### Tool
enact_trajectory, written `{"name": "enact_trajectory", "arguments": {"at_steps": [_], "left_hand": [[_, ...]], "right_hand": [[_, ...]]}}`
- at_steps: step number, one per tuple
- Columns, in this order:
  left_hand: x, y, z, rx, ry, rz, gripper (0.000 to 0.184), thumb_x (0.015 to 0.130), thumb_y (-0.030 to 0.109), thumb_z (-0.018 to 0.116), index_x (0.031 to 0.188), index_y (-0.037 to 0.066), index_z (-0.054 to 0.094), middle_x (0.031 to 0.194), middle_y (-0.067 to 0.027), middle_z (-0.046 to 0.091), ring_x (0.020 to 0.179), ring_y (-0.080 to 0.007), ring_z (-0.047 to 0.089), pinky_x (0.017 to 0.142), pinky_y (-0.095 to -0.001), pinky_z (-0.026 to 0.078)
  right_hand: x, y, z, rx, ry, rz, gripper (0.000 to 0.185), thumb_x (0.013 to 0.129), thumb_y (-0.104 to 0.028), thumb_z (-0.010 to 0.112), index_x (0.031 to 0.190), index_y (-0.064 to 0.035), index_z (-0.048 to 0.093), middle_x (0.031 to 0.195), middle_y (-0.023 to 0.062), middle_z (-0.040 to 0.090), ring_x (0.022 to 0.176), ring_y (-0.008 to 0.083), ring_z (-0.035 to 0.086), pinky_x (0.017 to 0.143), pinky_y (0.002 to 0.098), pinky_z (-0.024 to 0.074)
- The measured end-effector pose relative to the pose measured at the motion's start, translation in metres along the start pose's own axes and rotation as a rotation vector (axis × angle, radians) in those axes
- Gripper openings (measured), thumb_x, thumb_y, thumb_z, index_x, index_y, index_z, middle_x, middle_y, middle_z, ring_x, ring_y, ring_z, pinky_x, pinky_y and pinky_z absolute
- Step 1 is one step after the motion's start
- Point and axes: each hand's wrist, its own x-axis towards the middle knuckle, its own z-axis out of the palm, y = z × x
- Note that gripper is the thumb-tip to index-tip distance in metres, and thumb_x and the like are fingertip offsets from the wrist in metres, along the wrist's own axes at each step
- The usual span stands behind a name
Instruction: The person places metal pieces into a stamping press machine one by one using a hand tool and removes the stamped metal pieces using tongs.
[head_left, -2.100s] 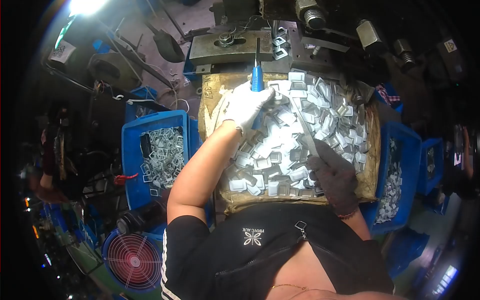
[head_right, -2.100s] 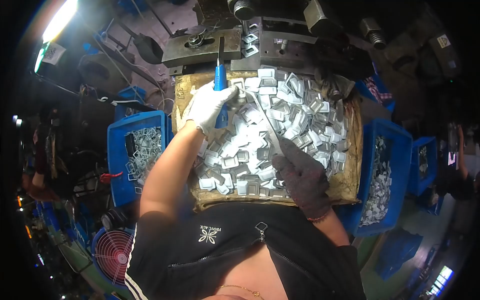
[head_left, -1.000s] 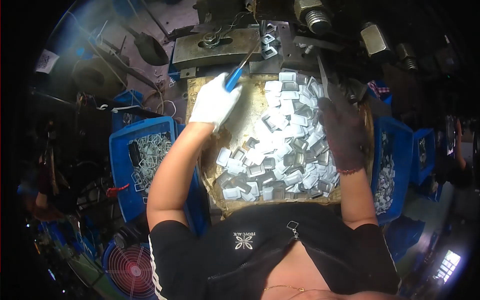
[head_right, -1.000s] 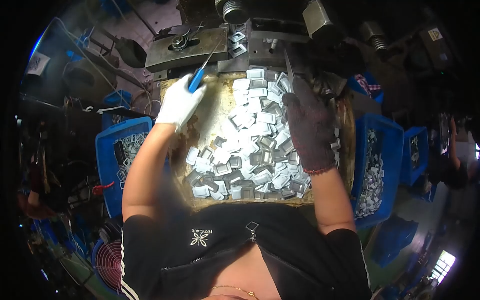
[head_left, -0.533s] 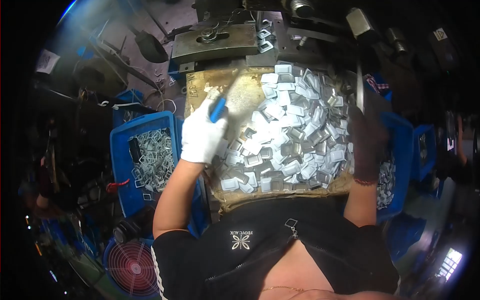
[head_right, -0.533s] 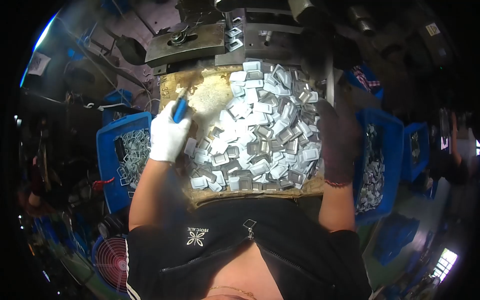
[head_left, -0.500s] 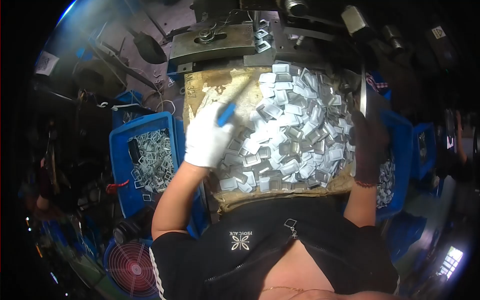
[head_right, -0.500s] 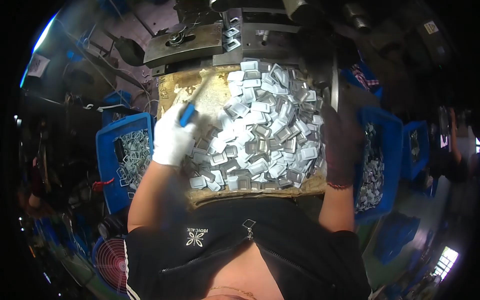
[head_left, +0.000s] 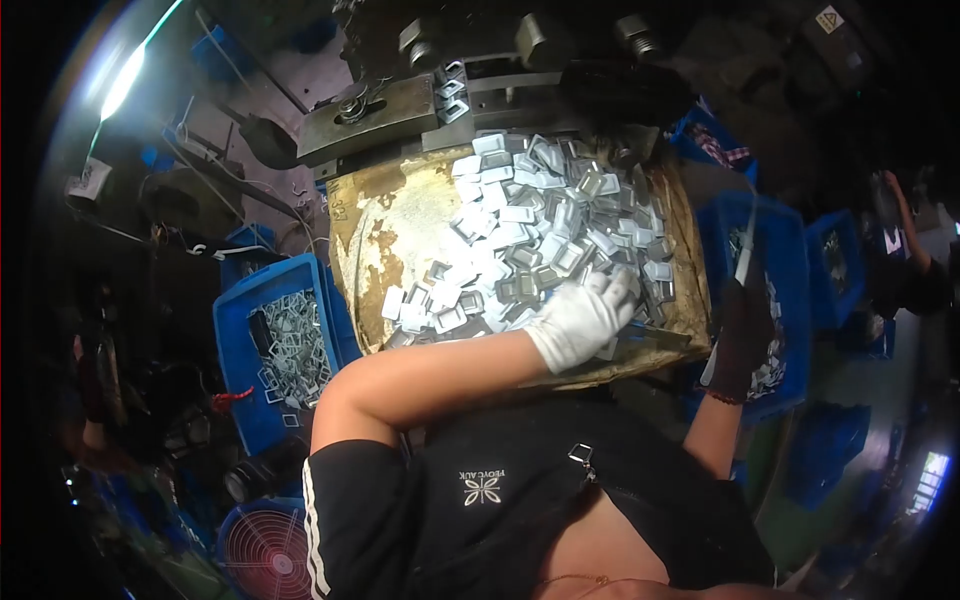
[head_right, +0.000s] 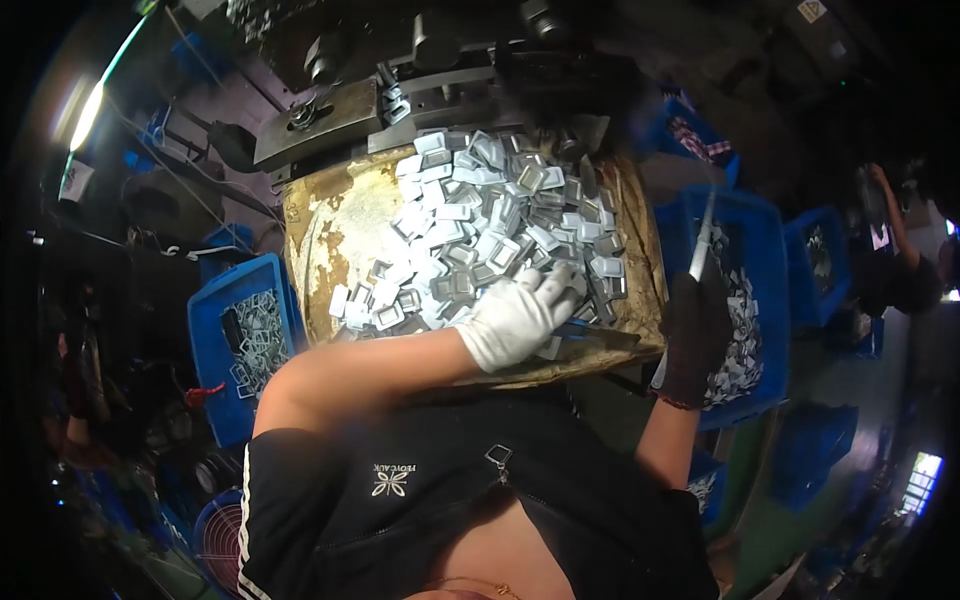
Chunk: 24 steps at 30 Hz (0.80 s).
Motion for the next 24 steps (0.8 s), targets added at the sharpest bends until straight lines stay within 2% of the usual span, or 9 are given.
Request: {"name": "enact_trajectory", "arguments": {"at_steps": [4,6,7,10,14,16,20,22,24], "left_hand": [[-0.015,-0.017,-0.016,0.064,-0.062,-0.042,0.04,0.077,0.019,0.062,0.116,0.01,0.06,0.135,-0.0162,0.051,0.095,-0.0258,0.06,0.061,-0.0342,0.056],[-0.029,-0.029,-0.025,0.175,-0.002,-0.095,0.045,0.075,0.022,0.066,0.12,0.017,0.058,0.133,-0.0121,0.052,0.092,-0.0247,0.059,0.068,-0.038,0.055],[-0.034,-0.035,-0.027,0.169,-0.03,-0.128,0.045,0.076,0.022,0.066,0.121,0.017,0.058,0.133,-0.0113,0.052,0.092,-0.0255,0.06,0.069,-0.0393,0.055],[-0.051,-0.06,-0.026,0.255,-0.053,-0.152,0.05,0.077,0.025,0.069,0.125,0.019,0.055,0.133,-0.0101,0.052,0.094,-0.0291,0.06,0.072,-0.0405,0.055],[-0.06,-0.084,-0.045,0.218,-0.17,-0.329,0.063,0.075,0.012,0.064,0.136,0.02,0.05,0.135,-0.0114,0.052,0.102,-0.0307,0.059,0.074,-0.043,0.054],[-0.061,-0.094,-0.045,0.284,-0.105,-0.237,0.063,0.074,0.012,0.066,0.135,0.02,0.051,0.133,-0.0121,0.052,0.105,-0.0313,0.059,0.076,-0.0437,0.055],[-0.056,-0.079,-0.048,0.216,-0.134,-0.384,0.063,0.073,0.016,0.069,0.133,0.019,0.052,0.133,-0.0133,0.052,0.11,-0.0338,0.058,0.086,-0.042,0.054],[-0.054,-0.061,-0.047,0.309,0.051,-0.36,0.067,0.07,0.017,0.073,0.134,0.018,0.052,0.133,-0.0145,0.052,0.108,-0.0342,0.058,0.084,-0.043,0.055],[-0.069,-0.03,-0.053,0.272,0.127,-0.522,0.054,0.076,0.017,0.073,0.128,0.016,0.057,0.122,-0.0164,0.057,0.098,-0.0336,0.062,0.084,-0.0428,0.053]], "right_hand": [[0.002,-0.003,0.013,0.187,-0.15,0.087,0.045,0.09,-0.02,0.068,0.133,-0.0127,0.061,0.076,-0.0013,0.059,0.06,0.0046,0.053,0.052,0.0227,0.0439],[0.008,0.001,0.019,0.262,-0.236,0.119,0.044,0.09,-0.018,0.068,0.133,-0.0111,0.06,0.077,-0.0014,0.059,0.061,0.0046,0.053,0.052,0.0219,0.0436],[0.013,-0.003,0.022,0.211,-0.257,0.132,0.042,0.089,-0.013,0.067,0.131,-0.0076,0.062,0.074,-0.0027,0.056,0.058,0.0031,0.048,0.05,0.0208,0.0398],[0.023,-0.01,0.024,0.239,-0.335,0.091,0.042,0.09,-0.013,0.066,0.132,-0.0075,0.061,0.073,-0.0033,0.056,0.057,0.0029,0.047,0.05,0.0207,0.0404],[0.041,-0.006,0.021,0.265,-0.462,0.08,0.042,0.091,-0.013,0.066,0.133,-0.0071,0.06,0.071,-0.0041,0.054,0.057,0.0024,0.047,0.05,0.0202,0.0403],[0.048,0.001,0.021,0.279,-0.501,0.002,0.042,0.092,-0.012,0.065,0.133,-0.007,0.06,0.07,-0.0044,0.054,0.057,0.0021,0.046,0.05,0.0199,0.0397],[0.053,0.003,0.02,0.25,-0.603,0.072,0.041,0.093,-0.012,0.064,0.133,-0.008,0.06,0.069,-0.005,0.053,0.056,0.0021,0.045,0.049,0.0196,0.0379],[0.056,0.014,0.024,0.301,-0.65,0.079,0.04,0.093,-0.012,0.065,0.133,-0.0093,0.06,0.07,-0.0038,0.056,0.056,0.0032,0.047,0.05,0.0208,0.0391],[0.054,0.014,0.024,0.306,-0.662,0.087,0.04,0.093,-0.011,0.065,0.133,-0.0076,0.06,0.07,-0.0043,0.056,0.055,0.0028,0.046,0.05,0.0203,0.0387]]}}
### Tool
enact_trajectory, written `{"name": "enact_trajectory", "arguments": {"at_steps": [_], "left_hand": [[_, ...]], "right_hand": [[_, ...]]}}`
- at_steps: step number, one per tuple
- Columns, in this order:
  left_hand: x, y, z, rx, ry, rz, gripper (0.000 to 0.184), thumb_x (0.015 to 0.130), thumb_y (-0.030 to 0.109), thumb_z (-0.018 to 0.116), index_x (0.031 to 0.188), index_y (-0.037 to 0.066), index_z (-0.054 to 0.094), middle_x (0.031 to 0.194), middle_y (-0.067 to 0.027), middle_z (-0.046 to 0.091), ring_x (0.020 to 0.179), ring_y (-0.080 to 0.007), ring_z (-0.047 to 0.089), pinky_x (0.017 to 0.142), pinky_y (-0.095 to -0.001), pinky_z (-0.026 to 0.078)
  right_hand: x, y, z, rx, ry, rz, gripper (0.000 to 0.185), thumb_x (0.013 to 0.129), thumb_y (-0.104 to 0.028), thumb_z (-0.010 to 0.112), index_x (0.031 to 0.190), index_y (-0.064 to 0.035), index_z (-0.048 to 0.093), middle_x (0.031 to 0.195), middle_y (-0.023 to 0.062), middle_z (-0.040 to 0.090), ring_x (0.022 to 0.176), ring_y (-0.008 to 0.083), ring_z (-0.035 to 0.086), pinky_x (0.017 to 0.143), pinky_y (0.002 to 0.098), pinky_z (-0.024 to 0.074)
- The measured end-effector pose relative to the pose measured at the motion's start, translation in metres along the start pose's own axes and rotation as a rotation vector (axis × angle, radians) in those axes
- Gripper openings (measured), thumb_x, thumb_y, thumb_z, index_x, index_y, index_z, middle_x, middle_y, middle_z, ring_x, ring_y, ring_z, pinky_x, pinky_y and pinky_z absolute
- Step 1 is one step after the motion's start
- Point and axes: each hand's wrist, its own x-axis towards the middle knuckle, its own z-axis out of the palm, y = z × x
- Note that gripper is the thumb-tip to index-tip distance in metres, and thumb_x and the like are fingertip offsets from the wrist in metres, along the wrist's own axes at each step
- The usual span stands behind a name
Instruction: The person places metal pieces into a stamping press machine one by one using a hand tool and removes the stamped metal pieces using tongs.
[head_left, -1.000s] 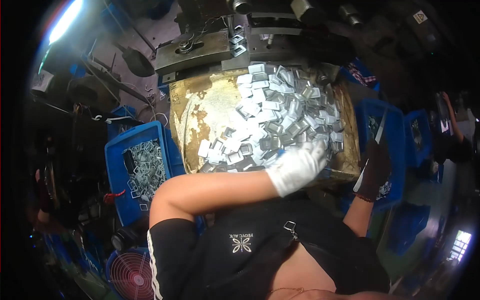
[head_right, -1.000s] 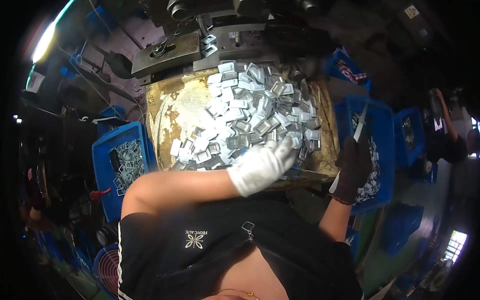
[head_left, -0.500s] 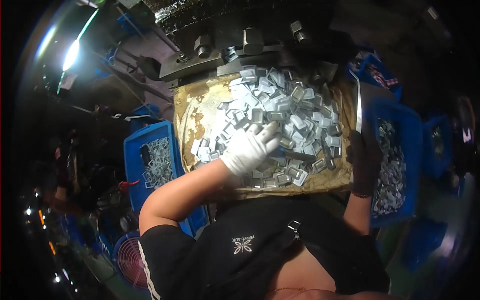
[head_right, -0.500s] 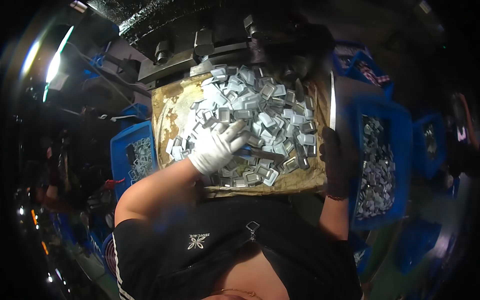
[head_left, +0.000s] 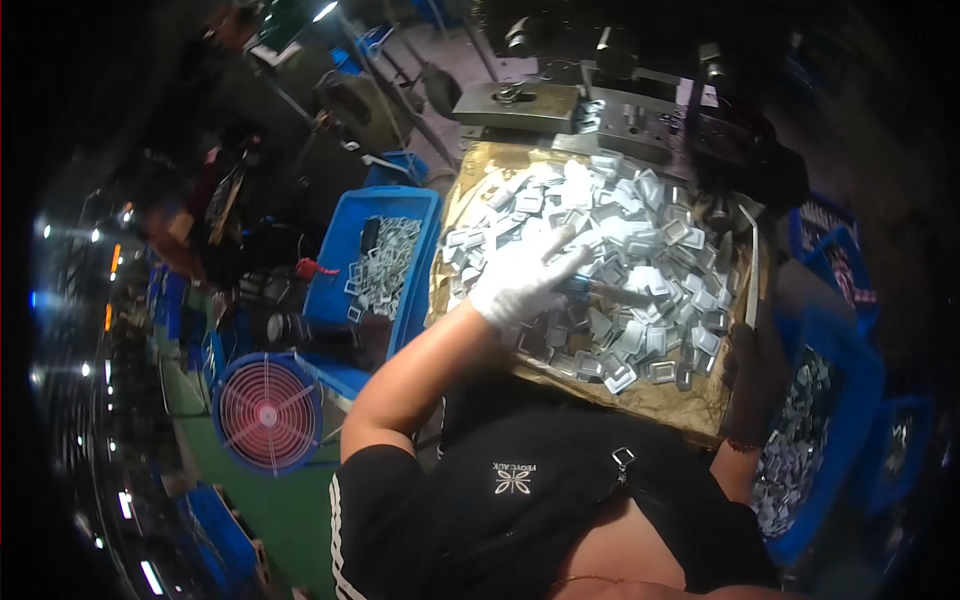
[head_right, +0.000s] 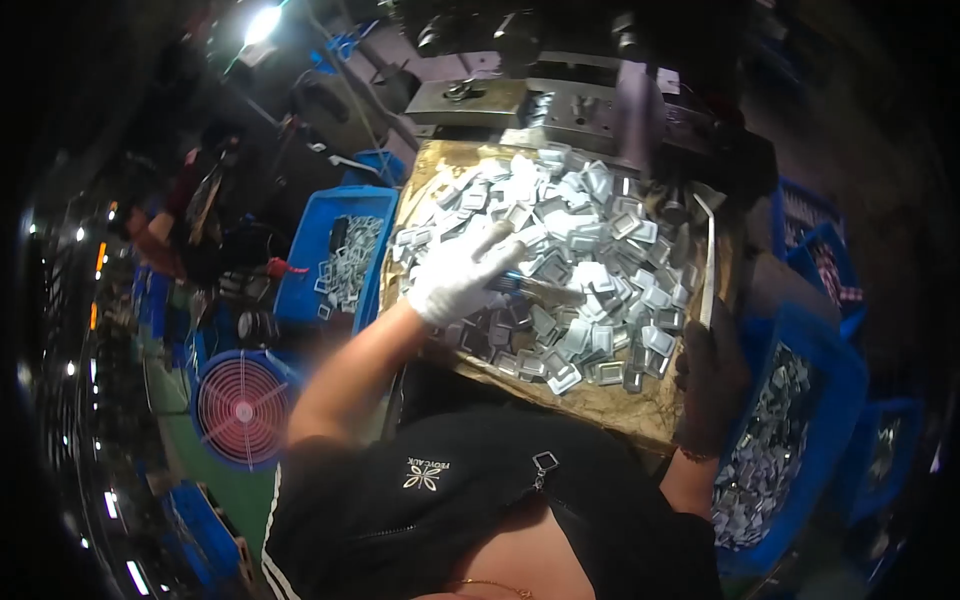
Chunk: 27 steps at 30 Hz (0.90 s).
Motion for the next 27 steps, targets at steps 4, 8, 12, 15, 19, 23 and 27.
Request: {"name": "enact_trajectory", "arguments": {"at_steps": [4,8,12,15,19,23,27], "left_hand": [[-0.052,-0.027,-0.013,-0.044,0.484,-0.804,0.036,0.085,0.022,0.067,0.118,0.01,0.063,0.108,-0.019,0.061,0.099,-0.0364,0.062,0.084,-0.0433,0.052],[-0.08,-0.075,0.0,-0.207,-0.01,-1.211,0.036,0.089,0.035,0.062,0.108,0.005,0.067,0.103,-0.0253,0.064,0.1,-0.0423,0.062,0.089,-0.0458,0.049],[-0.046,-0.057,0.018,-0.016,0.134,-1.145,0.035,0.085,0.031,0.063,0.109,0.006,0.068,0.102,-0.0236,0.065,0.1,-0.0413,0.062,0.088,-0.0468,0.05],[-0.028,-0.054,0.023,-0.096,0.16,-1.112,0.04,0.08,0.025,0.066,0.115,0.005,0.065,0.111,-0.0242,0.064,0.105,-0.0405,0.061,0.093,-0.0455,0.049],[-0.003,-0.062,0.032,-0.198,0.179,-0.971,0.048,0.076,0.021,0.065,0.121,0.006,0.063,0.118,-0.0242,0.063,0.112,-0.0393,0.058,0.099,-0.0428,0.046],[0.001,-0.069,0.013,-0.269,0.146,-0.683,0.043,0.078,0.023,0.063,0.118,0.006,0.065,0.124,-0.0191,0.062,0.114,-0.0378,0.057,0.099,-0.0421,0.045],[-0.013,-0.094,-0.012,-0.269,0.138,-0.905,0.03,0.083,0.029,0.059,0.093,0.002,0.069,0.083,-0.0177,0.071,0.081,-0.0335,0.069,0.073,-0.0428,0.052]], "right_hand": [[0.0,-0.005,-0.001,0.033,-0.012,0.019,0.041,0.093,-0.011,0.065,0.134,-0.0072,0.059,0.069,-0.0048,0.055,0.055,0.0025,0.045,0.049,0.0199,0.0379],[0.001,0.007,-0.003,0.082,-0.046,-0.012,0.043,0.094,-0.011,0.064,0.136,-0.0084,0.057,0.069,-0.0046,0.054,0.054,0.0025,0.044,0.049,0.0198,0.037],[0.001,0.015,-0.008,0.04,-0.054,0.007,0.042,0.095,-0.011,0.062,0.136,-0.0114,0.057,0.072,-0.0039,0.054,0.054,0.0028,0.044,0.048,0.0197,0.037],[-0.001,0.007,-0.007,-0.023,-0.083,-0.016,0.039,0.096,-0.011,0.061,0.134,-0.013,0.059,0.073,-0.0035,0.055,0.053,0.0032,0.044,0.047,0.02,0.0373],[0.001,0.013,-0.004,-0.043,-0.08,-0.049,0.035,0.096,-0.014,0.06,0.131,-0.0122,0.061,0.072,-0.0034,0.055,0.052,0.0036,0.044,0.046,0.021,0.0375],[-0.001,0.011,-0.006,-0.09,-0.081,-0.047,0.039,0.095,-0.015,0.062,0.133,-0.0119,0.06,0.067,-0.0036,0.054,0.053,0.0034,0.045,0.047,0.0211,0.0384],[0.001,0.015,-0.004,-0.113,-0.017,-0.035,0.042,0.094,-0.014,0.062,0.136,-0.0125,0.058,0.066,-0.0041,0.052,0.053,0.003,0.045,0.047,0.0209,0.0379]]}}
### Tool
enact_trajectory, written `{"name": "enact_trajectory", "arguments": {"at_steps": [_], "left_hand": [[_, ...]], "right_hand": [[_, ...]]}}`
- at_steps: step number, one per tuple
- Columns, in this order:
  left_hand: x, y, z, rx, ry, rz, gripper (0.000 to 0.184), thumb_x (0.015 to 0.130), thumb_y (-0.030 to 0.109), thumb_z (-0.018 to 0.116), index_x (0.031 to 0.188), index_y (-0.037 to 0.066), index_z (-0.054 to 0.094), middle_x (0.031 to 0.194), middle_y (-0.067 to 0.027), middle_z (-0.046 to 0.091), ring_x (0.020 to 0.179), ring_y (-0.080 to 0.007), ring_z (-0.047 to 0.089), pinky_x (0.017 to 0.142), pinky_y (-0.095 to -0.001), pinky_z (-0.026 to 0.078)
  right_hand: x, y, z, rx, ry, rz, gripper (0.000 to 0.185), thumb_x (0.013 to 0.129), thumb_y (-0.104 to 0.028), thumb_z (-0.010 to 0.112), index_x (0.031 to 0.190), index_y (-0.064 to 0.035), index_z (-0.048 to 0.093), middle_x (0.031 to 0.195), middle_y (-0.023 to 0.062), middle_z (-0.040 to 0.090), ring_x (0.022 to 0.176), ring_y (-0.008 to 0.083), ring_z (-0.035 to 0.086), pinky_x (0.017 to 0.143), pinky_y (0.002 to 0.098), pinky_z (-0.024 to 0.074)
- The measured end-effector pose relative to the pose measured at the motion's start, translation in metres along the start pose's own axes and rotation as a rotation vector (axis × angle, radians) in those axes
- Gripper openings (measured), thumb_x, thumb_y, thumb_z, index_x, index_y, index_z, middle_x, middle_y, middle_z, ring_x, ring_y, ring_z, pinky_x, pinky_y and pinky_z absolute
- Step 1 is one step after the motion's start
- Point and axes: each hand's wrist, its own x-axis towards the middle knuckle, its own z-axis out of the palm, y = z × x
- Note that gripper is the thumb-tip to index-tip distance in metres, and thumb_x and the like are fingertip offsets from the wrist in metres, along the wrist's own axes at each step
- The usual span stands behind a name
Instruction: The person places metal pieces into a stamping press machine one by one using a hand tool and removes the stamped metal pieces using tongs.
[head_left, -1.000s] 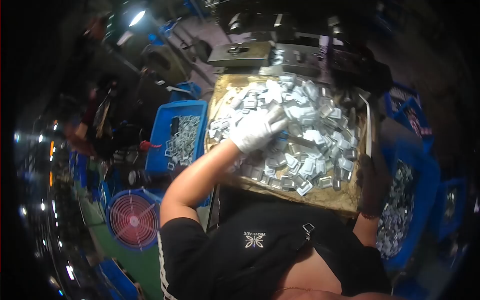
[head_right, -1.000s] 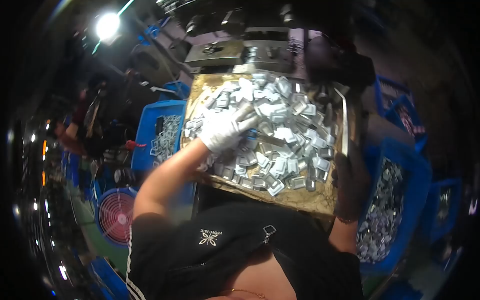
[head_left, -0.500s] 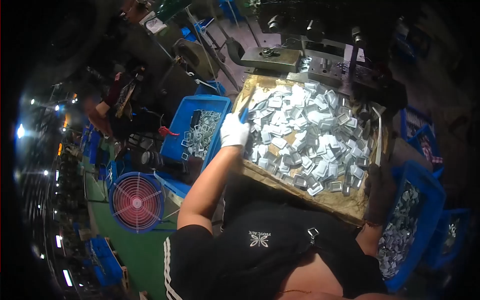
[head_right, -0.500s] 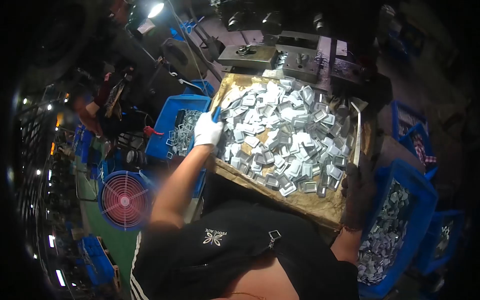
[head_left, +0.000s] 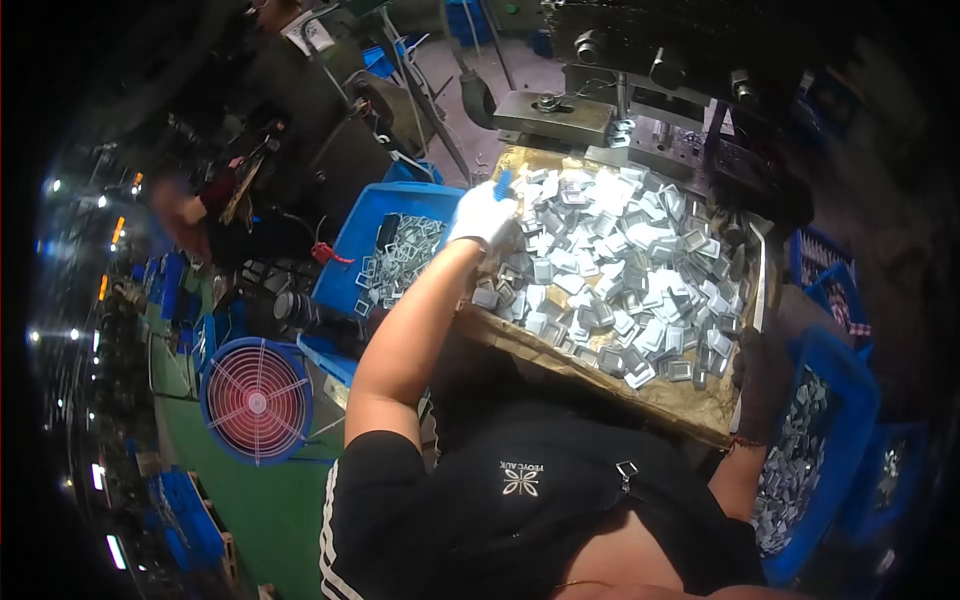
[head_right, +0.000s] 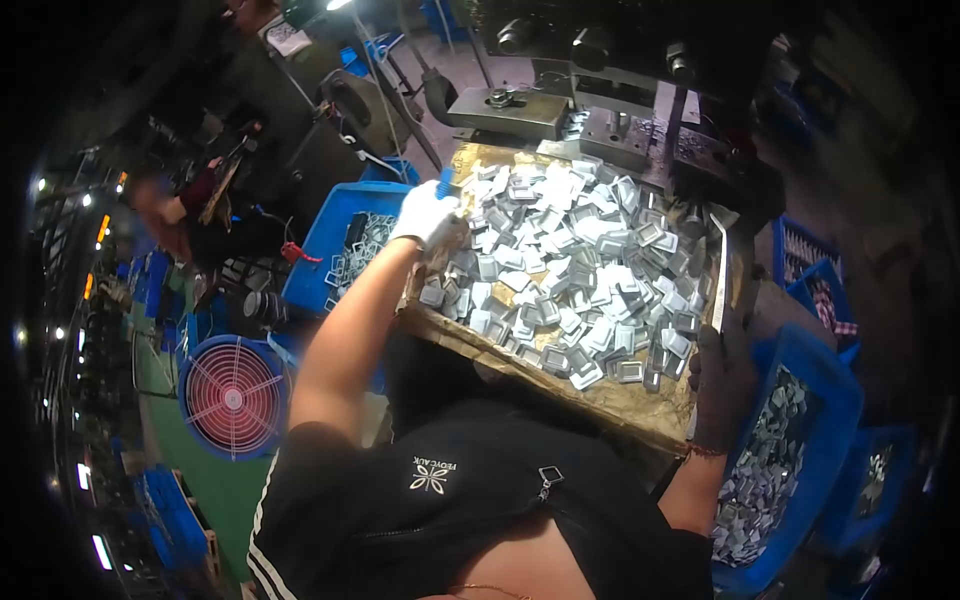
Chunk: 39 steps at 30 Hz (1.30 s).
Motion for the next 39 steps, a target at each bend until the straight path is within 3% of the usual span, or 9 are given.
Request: {"name": "enact_trajectory", "arguments": {"at_steps": [1,3,12,16,17,25,27,33,39], "left_hand": [[0.016,-0.018,-0.002,-0.076,0.021,-0.135,0.03,0.081,0.029,0.062,0.093,0.003,0.07,0.091,-0.0217,0.07,0.089,-0.0406,0.066,0.08,-0.0459,0.051],[0.027,-0.03,-0.013,-0.115,0.047,-0.151,0.029,0.08,0.03,0.062,0.089,0.003,0.07,0.09,-0.0221,0.069,0.089,-0.0398,0.066,0.08,-0.0446,0.051],[0.089,-0.008,0.018,0.118,-0.159,0.122,0.041,0.08,0.041,0.069,0.105,0.009,0.069,0.104,-0.0221,0.068,0.097,-0.0394,0.065,0.085,-0.0439,0.051],[0.113,-0.007,0.036,0.129,-0.294,0.262,0.042,0.079,0.039,0.075,0.106,0.007,0.07,0.097,-0.0204,0.07,0.093,-0.0375,0.066,0.082,-0.0422,0.05],[0.116,0.001,0.028,0.286,-0.415,0.129,0.039,0.079,0.039,0.076,0.099,0.006,0.071,0.089,-0.0202,0.07,0.086,-0.0373,0.067,0.078,-0.0422,0.051],[0.096,-0.029,0.04,-0.077,-0.178,0.14,0.034,0.085,0.032,0.072,0.094,0.0,0.067,0.083,-0.0196,0.07,0.077,-0.0316,0.069,0.072,-0.0385,0.051],[0.103,-0.041,0.043,-0.208,-0.177,0.033,0.026,0.088,0.025,0.069,0.094,0.0,0.065,0.076,-0.0086,0.068,0.072,-0.0169,0.065,0.068,-0.0325,0.05],[0.075,-0.016,0.03,-0.959,-0.442,-0.267,0.019,0.089,0.024,0.07,0.091,0.006,0.062,0.075,-0.0024,0.062,0.056,-0.0126,0.057,0.052,-0.027,0.047],[0.054,0.036,0.005,-0.929,-0.586,-0.216,0.024,0.09,0.024,0.066,0.097,0.002,0.061,0.084,-0.0062,0.066,0.072,-0.0132,0.063,0.065,-0.0292,0.051]], "right_hand": [[-0.003,-0.003,0.001,0.007,0.005,-0.009,0.043,0.095,-0.014,0.062,0.137,-0.0126,0.058,0.066,-0.0042,0.052,0.054,0.0029,0.045,0.047,0.0209,0.0377],[-0.006,-0.009,0.002,0.0,0.0,-0.018,0.042,0.095,-0.014,0.062,0.137,-0.0115,0.058,0.066,-0.0045,0.052,0.054,0.0029,0.044,0.047,0.0208,0.037],[0.003,-0.027,0.008,0.085,0.005,0.114,0.043,0.093,-0.008,0.059,0.135,-0.0049,0.057,0.07,-0.0031,0.052,0.054,0.0026,0.043,0.047,0.0204,0.0351],[0.009,-0.026,0.007,0.035,0.041,0.195,0.043,0.092,-0.01,0.061,0.135,-0.004,0.058,0.07,-0.0029,0.053,0.054,0.003,0.044,0.047,0.0203,0.0352],[0.009,-0.027,0.008,0.022,0.05,0.203,0.043,0.092,-0.011,0.061,0.134,-0.0042,0.058,0.071,-0.003,0.053,0.054,0.0029,0.044,0.047,0.0203,0.0355],[0.001,-0.038,0.017,-0.04,0.152,0.209,0.042,0.092,-0.015,0.064,0.133,-0.0053,0.06,0.077,-0.0031,0.06,0.056,0.0025,0.046,0.048,0.0208,0.0372],[-0.011,-0.051,0.027,-0.099,0.134,0.135,0.042,0.092,-0.015,0.065,0.133,-0.0053,0.06,0.079,-0.0026,0.061,0.056,0.0025,0.046,0.048,0.0206,0.0379],[-0.044,-0.096,0.094,0.039,-0.098,0.232,0.042,0.091,-0.008,0.067,0.132,-0.0062,0.061,0.083,-0.0024,0.062,0.06,0.0041,0.052,0.051,0.0199,0.0429],[-0.033,-0.097,0.151,0.064,-0.335,0.177,0.042,0.092,-0.011,0.067,0.133,-0.004,0.059,0.089,0.0007,0.067,0.063,0.0048,0.056,0.054,0.0215,0.0467]]}}
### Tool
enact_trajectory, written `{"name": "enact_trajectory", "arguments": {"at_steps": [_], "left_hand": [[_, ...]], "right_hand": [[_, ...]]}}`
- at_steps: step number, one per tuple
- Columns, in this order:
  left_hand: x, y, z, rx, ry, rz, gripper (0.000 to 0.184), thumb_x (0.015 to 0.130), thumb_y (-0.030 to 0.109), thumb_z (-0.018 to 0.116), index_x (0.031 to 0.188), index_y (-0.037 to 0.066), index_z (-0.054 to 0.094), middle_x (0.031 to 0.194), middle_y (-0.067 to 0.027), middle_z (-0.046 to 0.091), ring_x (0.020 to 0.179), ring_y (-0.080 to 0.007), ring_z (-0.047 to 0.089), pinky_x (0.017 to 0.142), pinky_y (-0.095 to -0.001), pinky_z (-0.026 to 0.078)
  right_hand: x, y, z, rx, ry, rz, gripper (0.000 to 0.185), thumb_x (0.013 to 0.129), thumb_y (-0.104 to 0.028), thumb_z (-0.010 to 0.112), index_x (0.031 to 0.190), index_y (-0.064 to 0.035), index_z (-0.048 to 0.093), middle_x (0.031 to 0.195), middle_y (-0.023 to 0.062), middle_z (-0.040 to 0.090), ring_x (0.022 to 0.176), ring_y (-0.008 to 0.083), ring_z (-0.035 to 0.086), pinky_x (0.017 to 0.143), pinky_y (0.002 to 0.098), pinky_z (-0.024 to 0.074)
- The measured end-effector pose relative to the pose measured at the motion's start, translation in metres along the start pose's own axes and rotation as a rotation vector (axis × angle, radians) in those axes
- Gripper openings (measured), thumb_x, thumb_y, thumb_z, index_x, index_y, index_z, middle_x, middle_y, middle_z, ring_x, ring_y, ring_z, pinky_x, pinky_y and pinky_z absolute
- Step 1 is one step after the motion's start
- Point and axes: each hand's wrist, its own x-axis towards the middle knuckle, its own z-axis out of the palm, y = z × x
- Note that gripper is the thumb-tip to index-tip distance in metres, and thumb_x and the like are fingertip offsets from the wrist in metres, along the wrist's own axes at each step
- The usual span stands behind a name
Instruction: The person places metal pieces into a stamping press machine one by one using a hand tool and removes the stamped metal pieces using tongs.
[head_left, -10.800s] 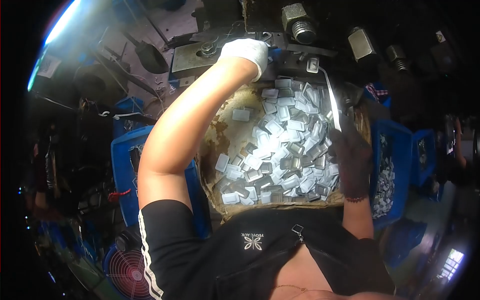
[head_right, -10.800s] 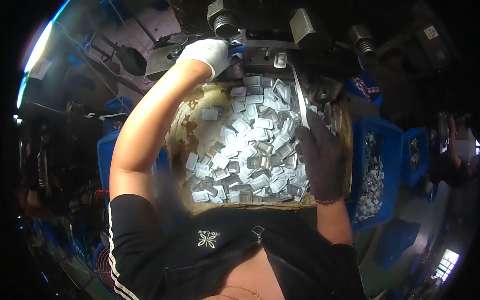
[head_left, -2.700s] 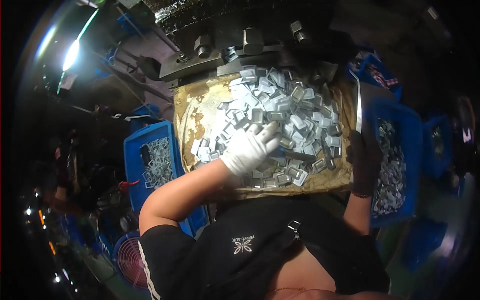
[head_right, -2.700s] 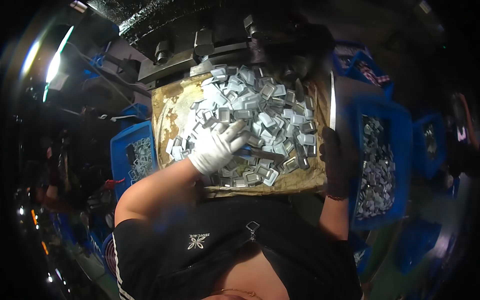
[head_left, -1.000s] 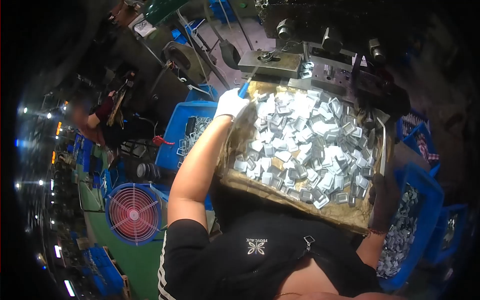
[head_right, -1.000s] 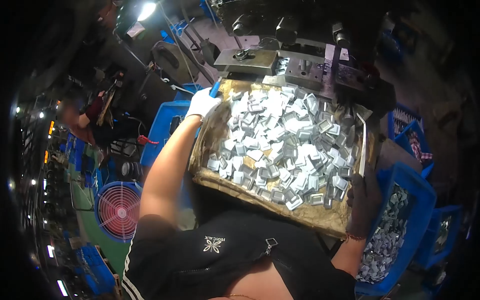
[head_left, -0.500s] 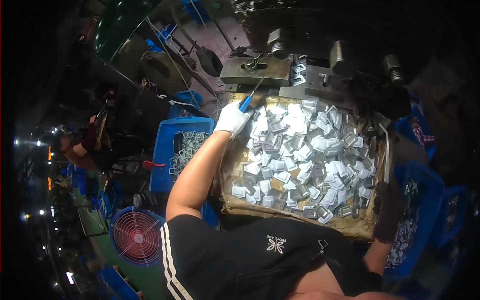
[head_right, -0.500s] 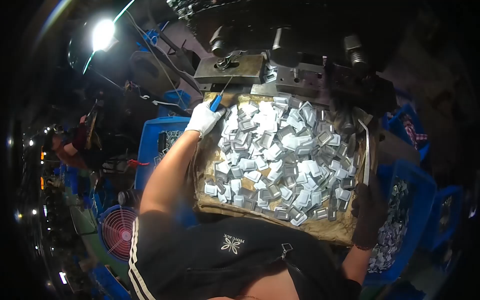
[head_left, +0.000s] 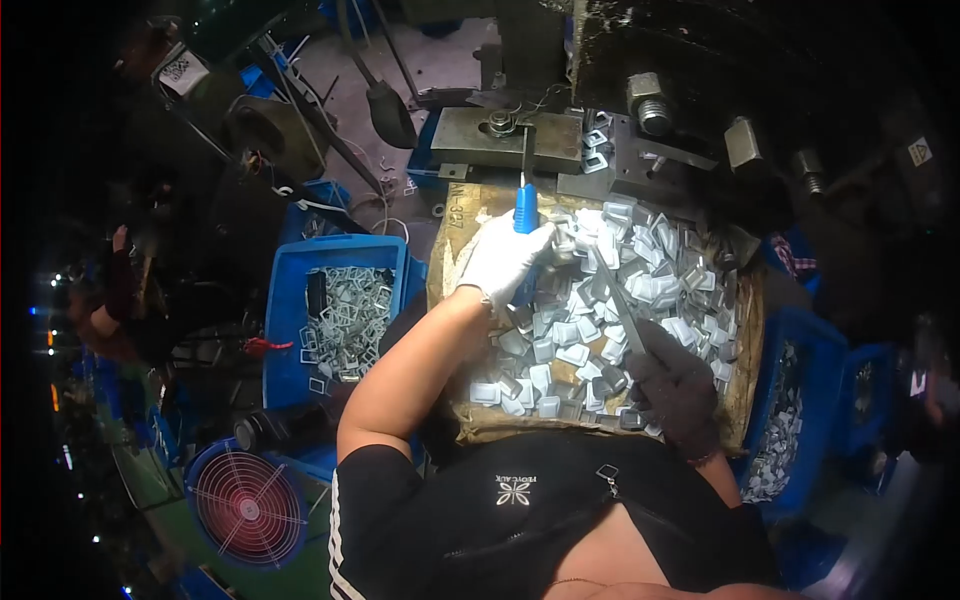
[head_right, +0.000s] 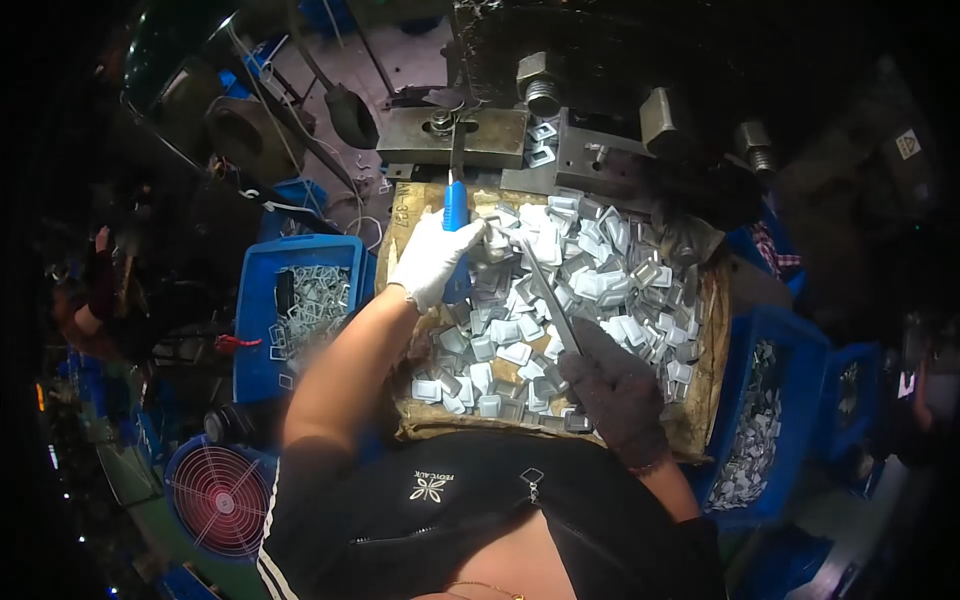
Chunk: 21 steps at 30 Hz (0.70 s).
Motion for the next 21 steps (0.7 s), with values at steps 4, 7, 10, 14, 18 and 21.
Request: {"name": "enact_trajectory", "arguments": {"at_steps": [4,7,10,14,18,21], "left_hand": [[0.018,-0.014,-0.001,0.054,0.026,0.089,0.023,0.092,0.024,0.066,0.097,0.002,0.06,0.086,-0.0065,0.067,0.072,-0.0125,0.063,0.066,-0.0284,0.051],[0.029,-0.023,-0.003,-0.121,-0.02,0.052,0.022,0.093,0.023,0.064,0.099,0.003,0.059,0.085,-0.0066,0.067,0.07,-0.0125,0.063,0.065,-0.0276,0.051],[0.026,-0.02,0.002,-0.154,-0.055,0.051,0.021,0.094,0.023,0.064,0.1,0.003,0.059,0.084,-0.0061,0.066,0.068,-0.0126,0.063,0.065,-0.0277,0.051],[0.018,-0.003,0.002,-0.128,-0.144,-0.104,0.022,0.094,0.025,0.063,0.101,0.004,0.06,0.088,-0.009,0.068,0.069,-0.0137,0.065,0.066,-0.028,0.051],[0.051,0.003,-0.015,0.594,-0.242,0.062,0.034,0.093,0.036,0.064,0.104,0.004,0.061,0.084,-0.0079,0.066,0.068,-0.0156,0.063,0.063,-0.0319,0.051],[0.079,0.026,-0.013,1.083,-0.195,0.428,0.037,0.091,0.037,0.062,0.105,0.003,0.061,0.089,-0.0189,0.068,0.082,-0.0328,0.068,0.077,-0.0425,0.052]], "right_hand": [[0.009,-0.003,0.0,-0.201,0.091,-0.113,0.043,0.09,-0.009,0.069,0.131,0.0009,0.059,0.091,0.0031,0.069,0.066,0.0044,0.056,0.059,0.022,0.0486],[0.007,-0.011,0.0,-0.077,0.102,-0.032,0.044,0.09,-0.009,0.067,0.133,-0.0059,0.06,0.082,-0.0017,0.064,0.062,0.0033,0.052,0.052,0.0191,0.0425],[0.01,-0.003,-0.004,-0.068,0.032,0.029,0.044,0.09,-0.007,0.069,0.132,-0.0016,0.059,0.092,0.0046,0.07,0.068,0.0053,0.058,0.059,0.0222,0.0485],[0.009,-0.002,-0.002,-0.093,0.108,0.039,0.044,0.091,-0.01,0.068,0.133,-0.0017,0.059,0.09,0.0044,0.069,0.065,0.0062,0.057,0.057,0.0217,0.0474],[0.009,0.004,-0.021,0.02,0.272,-0.013,0.044,0.092,-0.013,0.067,0.133,-0.0015,0.058,0.088,0.0041,0.068,0.061,0.0069,0.056,0.054,0.0221,0.0462],[0.015,0.007,-0.035,-0.026,0.376,-0.095,0.041,0.093,-0.012,0.066,0.132,-0.0037,0.06,0.084,0.0018,0.066,0.06,0.0054,0.054,0.052,0.0214,0.0449]]}}
